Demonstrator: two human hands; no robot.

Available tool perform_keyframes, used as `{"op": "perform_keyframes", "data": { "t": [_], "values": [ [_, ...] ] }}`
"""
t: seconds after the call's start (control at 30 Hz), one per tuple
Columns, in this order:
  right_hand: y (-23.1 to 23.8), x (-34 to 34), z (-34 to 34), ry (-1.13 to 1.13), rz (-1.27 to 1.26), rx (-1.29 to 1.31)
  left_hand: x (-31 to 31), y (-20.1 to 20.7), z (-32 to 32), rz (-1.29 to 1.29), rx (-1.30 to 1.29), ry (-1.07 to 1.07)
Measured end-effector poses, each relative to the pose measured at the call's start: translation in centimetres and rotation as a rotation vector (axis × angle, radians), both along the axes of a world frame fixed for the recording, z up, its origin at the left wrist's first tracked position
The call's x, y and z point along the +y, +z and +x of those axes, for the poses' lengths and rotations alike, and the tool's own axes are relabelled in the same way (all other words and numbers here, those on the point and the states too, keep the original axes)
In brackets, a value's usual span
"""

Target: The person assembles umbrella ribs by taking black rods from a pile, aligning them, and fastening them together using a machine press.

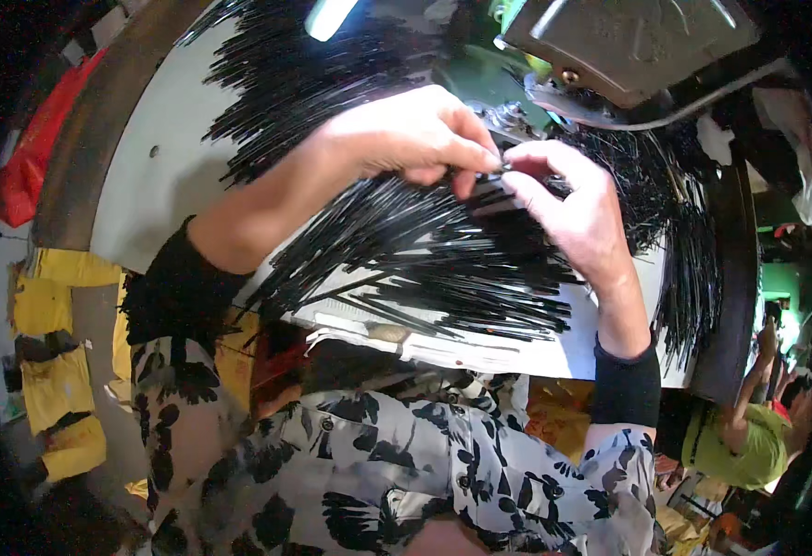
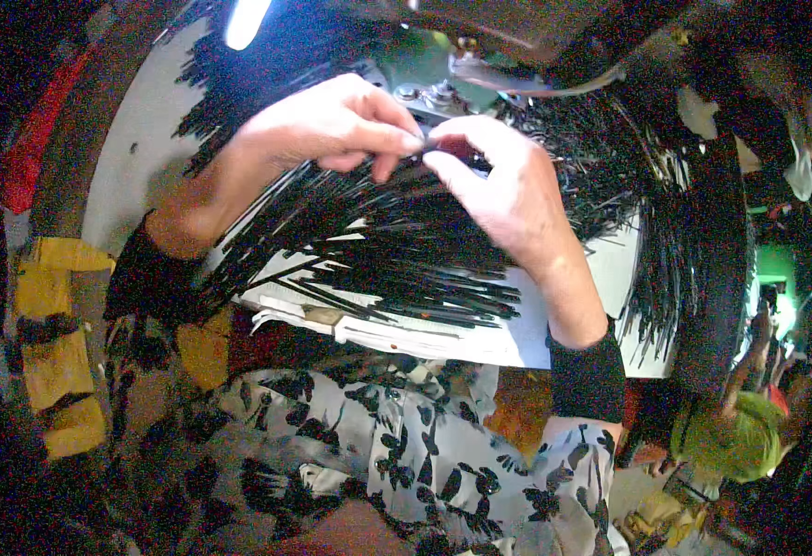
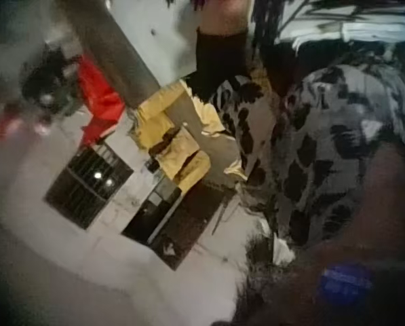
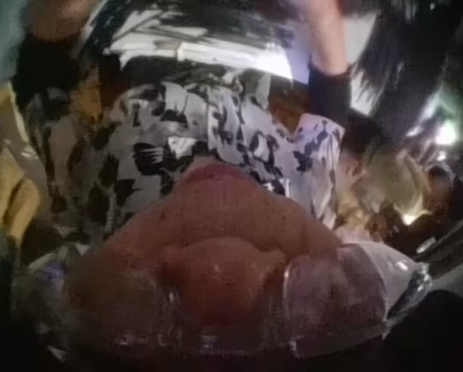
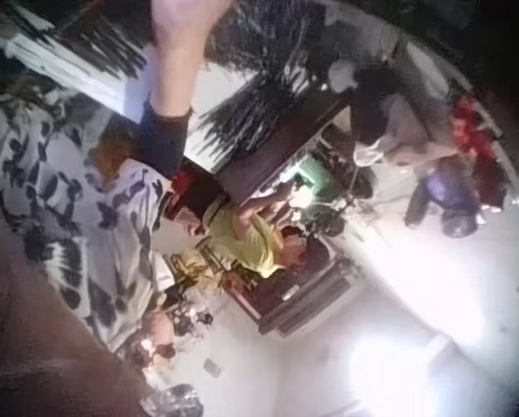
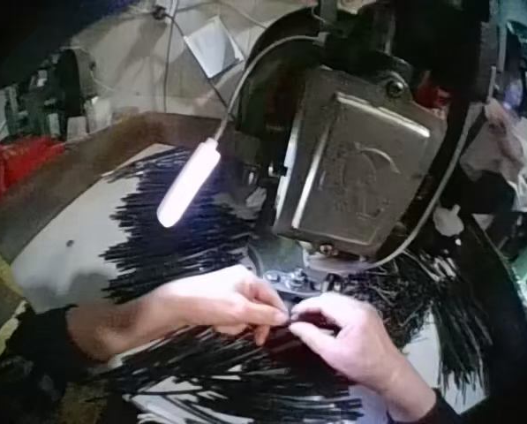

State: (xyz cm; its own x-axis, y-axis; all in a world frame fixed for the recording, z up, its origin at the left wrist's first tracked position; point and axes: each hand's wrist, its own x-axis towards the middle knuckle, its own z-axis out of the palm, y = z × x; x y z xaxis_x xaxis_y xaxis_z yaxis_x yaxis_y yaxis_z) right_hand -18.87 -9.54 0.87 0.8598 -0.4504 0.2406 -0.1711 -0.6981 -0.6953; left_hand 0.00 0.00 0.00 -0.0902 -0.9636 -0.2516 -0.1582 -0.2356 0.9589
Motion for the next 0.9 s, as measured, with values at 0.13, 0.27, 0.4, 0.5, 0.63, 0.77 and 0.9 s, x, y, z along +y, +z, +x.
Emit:
{"op": "perform_keyframes", "data": {
  "t": [0.13, 0.27, 0.4, 0.5, 0.63, 0.77, 0.9],
  "values": [
    [-0.2, 0.0, -0.5, -0.002, -0.028, 0.024, 0.6, 0.5, 0.7, -0.089, -0.05, 0.102],
    [-0.2, 0.2, -1.1, -0.037, 0.281, 0.039, 2.6, 1.2, 4.1, -0.205, -0.193, 0.321],
    [-0.3, -0.5, -1.5, -0.018, 0.535, 0.095, 3.5, 1.2, 5.6, -0.176, -0.297, 0.269],
    [-0.6, -0.3, -1.4, -0.009, 0.641, 0.129, 3.5, 0.8, 5.3, -0.149, -0.418, 0.266],
    [0.0, 0.2, -1.2, 0.009, 0.74, 0.174, 3.3, 0.4, 4.2, -0.226, -1.009, 0.263],
    [-0.1, 0.0, -1.2, 0.023, 0.778, 0.127, 2.7, 0.0, 3.9, -0.275, -1.195, 0.22],
    [-0.1, 0.3, -1.0, 0.03, 0.847, 0.122, 2.3, -0.4, 3.6, -0.278, -1.32, 0.182]
  ]
}}
